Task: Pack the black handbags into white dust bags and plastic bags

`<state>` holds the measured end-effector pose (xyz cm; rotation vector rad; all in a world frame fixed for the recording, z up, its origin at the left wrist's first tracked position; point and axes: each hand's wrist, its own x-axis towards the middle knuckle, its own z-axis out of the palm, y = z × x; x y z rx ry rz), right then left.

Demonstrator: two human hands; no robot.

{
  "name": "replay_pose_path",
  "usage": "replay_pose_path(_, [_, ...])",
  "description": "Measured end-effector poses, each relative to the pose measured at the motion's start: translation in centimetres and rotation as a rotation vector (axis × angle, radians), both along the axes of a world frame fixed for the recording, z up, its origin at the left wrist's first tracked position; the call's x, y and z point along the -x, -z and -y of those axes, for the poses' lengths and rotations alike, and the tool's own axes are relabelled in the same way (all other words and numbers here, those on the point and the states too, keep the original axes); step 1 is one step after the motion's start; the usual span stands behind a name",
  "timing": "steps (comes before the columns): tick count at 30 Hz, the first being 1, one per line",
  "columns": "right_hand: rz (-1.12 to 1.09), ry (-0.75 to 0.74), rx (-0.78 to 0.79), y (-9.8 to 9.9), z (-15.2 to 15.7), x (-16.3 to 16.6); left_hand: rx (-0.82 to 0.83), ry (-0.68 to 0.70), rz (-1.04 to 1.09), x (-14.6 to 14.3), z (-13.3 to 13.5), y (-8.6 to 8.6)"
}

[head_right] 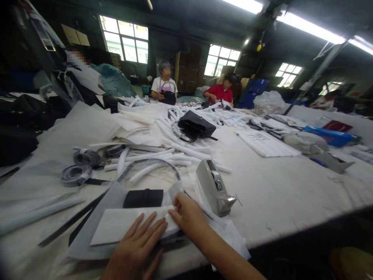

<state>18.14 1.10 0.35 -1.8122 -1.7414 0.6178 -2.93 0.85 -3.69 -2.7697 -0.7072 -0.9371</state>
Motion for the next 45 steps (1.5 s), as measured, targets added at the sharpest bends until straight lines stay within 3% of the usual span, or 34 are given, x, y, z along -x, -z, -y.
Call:
replay_pose_path(2, [0.004,0.081,-0.057,-1.2,0.8,-1.9,-0.011,0.001,0.005,0.0,0.0,-0.2])
replay_pose_path(7, [0.024,0.475,-0.199,-4.1,3.0,-10.4,-0.026,-0.001,0.03,0.2,-0.1,-0.3])
replay_pose_path(11, [-0.118,0.58,-0.059,-3.7,3.1,-14.6,-0.024,-0.004,0.024,0.4,-0.2,0.0])
replay_pose_path(17, [-0.471,0.585,0.026,-2.8,2.5,-14.1,-0.036,-0.005,0.02,0.4,-0.3,0.2])
replay_pose_path(23, [-0.678,0.646,-0.115,-5.3,5.1,-13.3,-0.089,-0.007,-0.009,0.5,-0.3,0.4])
replay_pose_path(26, [-0.779,0.659,-0.114,-5.8,7.4,-13.0,-0.142,-0.009,-0.065,0.5,-0.4,0.5])
replay_pose_path(29, [-0.887,0.719,-0.06,-4.6,9.5,-12.6,-0.186,-0.005,-0.063,0.5,-0.6,0.6])
replay_pose_path(32, [-0.957,0.785,-0.02,-2.2,10.6,-12.4,-0.198,-0.004,-0.057,0.4,-0.7,0.7])
replay_pose_path(36, [-0.83,0.802,0.022,1.0,10.7,-12.5,-0.199,0.002,-0.072,0.5,-0.7,0.8])
replay_pose_path(39, [-0.706,0.793,0.018,2.4,10.1,-13.1,-0.199,0.006,-0.068,0.6,-0.8,0.9])
replay_pose_path(42, [-0.513,0.765,0.0,2.4,10.0,-14.2,-0.194,0.011,-0.056,0.6,-0.9,0.9])
replay_pose_path(45, [-0.243,0.682,-0.022,1.1,10.7,-15.5,-0.181,0.019,-0.052,0.6,-0.9,1.0])
